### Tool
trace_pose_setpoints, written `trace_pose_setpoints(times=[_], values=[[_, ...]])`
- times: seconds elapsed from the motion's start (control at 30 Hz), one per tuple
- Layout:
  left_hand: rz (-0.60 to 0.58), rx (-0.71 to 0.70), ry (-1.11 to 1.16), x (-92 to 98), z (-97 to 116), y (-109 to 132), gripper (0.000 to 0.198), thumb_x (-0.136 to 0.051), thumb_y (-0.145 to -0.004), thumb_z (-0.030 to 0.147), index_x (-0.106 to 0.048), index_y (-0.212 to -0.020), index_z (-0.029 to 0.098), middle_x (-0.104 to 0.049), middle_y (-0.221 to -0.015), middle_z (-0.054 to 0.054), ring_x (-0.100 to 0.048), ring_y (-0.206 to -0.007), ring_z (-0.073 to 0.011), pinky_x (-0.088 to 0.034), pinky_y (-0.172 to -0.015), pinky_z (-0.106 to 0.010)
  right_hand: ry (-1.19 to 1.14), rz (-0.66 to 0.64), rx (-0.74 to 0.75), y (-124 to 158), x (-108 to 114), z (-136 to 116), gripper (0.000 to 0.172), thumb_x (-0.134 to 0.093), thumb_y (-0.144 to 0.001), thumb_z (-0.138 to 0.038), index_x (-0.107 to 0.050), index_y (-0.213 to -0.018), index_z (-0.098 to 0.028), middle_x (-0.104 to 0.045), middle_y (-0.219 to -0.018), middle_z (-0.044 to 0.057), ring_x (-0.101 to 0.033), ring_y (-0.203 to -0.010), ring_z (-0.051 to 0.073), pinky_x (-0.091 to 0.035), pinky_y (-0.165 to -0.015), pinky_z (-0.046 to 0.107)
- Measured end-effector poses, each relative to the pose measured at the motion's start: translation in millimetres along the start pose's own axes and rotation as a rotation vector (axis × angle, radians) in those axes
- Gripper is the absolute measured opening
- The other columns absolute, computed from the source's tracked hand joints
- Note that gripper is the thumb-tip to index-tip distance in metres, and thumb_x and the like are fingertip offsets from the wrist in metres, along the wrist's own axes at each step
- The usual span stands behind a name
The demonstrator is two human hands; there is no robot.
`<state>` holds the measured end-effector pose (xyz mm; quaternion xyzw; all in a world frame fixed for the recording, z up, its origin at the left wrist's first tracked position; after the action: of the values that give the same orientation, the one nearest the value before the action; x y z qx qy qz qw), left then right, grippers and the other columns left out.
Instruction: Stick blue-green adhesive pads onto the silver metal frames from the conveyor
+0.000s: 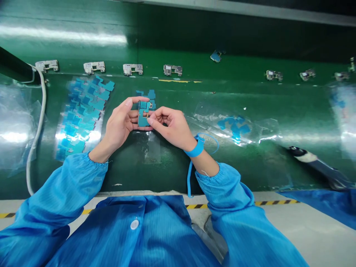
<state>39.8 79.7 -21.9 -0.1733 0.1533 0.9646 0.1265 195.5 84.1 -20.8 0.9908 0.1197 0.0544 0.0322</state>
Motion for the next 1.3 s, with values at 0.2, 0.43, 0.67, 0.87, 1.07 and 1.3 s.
trace_pose_setpoints(times=[0.2, 0.43, 0.67, 0.87, 1.07, 1.3], values=[[0.009, 0.006, -0.003, -0.8, 2.5, 1.8, 0.045, -0.058, -0.108, 0.063, -0.069, -0.131, 0.025, -0.084, -0.11, -0.007, -0.085, -0.103, -0.0244, -0.074, -0.08, -0.033, 0.023, -0.016, 0.008, 0.3, 1.1, 3.2, 0.044, -0.093, -0.086, -0.065, -0.075, -0.085, -0.025, -0.075, -0.083, 0.002, -0.069, -0.078, 0.019, -0.064, -0.076, 0.037], [0.01, 0.014, -0.003, -1.0, 3.1, 1.8, 0.044, -0.057, -0.108, 0.061, -0.069, -0.131, 0.025, -0.084, -0.11, -0.007, -0.085, -0.102, -0.0224, -0.073, -0.08, -0.032, 0.033, -0.024, 0.014, 0.6, 0.0, 0.6, 0.044, -0.091, -0.087, -0.066, -0.074, -0.083, -0.025, -0.074, -0.08, 0.003, -0.07, -0.08, 0.021, -0.062, -0.075, 0.038], [-0.002, 0.009, 0.011, -1.6, 1.9, 1.1, 0.042, -0.059, -0.108, 0.059, -0.069, -0.131, 0.025, -0.084, -0.106, -0.006, -0.084, -0.097, -0.021, -0.073, -0.079, -0.032, 0.016, -0.024, -0.001, 0.2, -0.1, 2.3, 0.046, -0.091, -0.086, -0.067, -0.074, -0.084, -0.024, -0.072, -0.08, 0.001, -0.064, -0.072, 0.017, -0.06, -0.072, 0.036], [0.004, -0.009, -0.019, -1.0, 0.9, 1.7, 0.039, -0.078, -0.098, 0.045, -0.07, -0.132, 0.026, -0.067, -0.069, 0.003, -0.083, -0.104, -0.0241, -0.074, -0.082, -0.033, 0.023, -0.018, -0.006, -0.3, 0.1, -0.1, 0.046, -0.092, -0.085, -0.066, -0.073, -0.082, -0.025, -0.073, -0.081, 0.003, -0.071, -0.082, 0.021, -0.062, -0.077, 0.038], [-0.013, -0.026, -0.017, -1.7, 1.0, 1.6, 0.041, -0.078, -0.099, 0.039, -0.068, -0.135, 0.024, -0.069, -0.071, 0.003, -0.082, -0.104, -0.0225, -0.074, -0.081, -0.032, 0.009, -0.017, -0.009, -0.7, -0.9, 0.1, 0.049, -0.093, -0.082, -0.068, -0.072, -0.081, -0.024, -0.074, -0.081, 0.003, -0.068, -0.079, 0.019, -0.061, -0.074, 0.036], [-0.035, -0.04, -0.028, -0.8, -1.4, -0.7, 0.042, -0.077, -0.099, 0.036, -0.066, -0.137, 0.023, -0.075, -0.076, 0.002, -0.084, -0.108, -0.0233, -0.073, -0.084, -0.033, 0.006, -0.03, 0.013, -1.0, -1.2, 2.0, 0.048, -0.091, -0.086, -0.066, -0.072, -0.083, -0.023, -0.073, -0.082, 0.003, -0.068, -0.08, 0.018, -0.059, -0.074, 0.034]])
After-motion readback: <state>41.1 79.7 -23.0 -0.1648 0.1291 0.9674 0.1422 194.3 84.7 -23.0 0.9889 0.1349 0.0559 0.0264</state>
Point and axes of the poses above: each hand's wrist, its own y-axis away from the middle knuckle, its own x-axis out of the back of the hand, z = x × y, the point moved 8 cm from there along -y, towards the middle knuckle
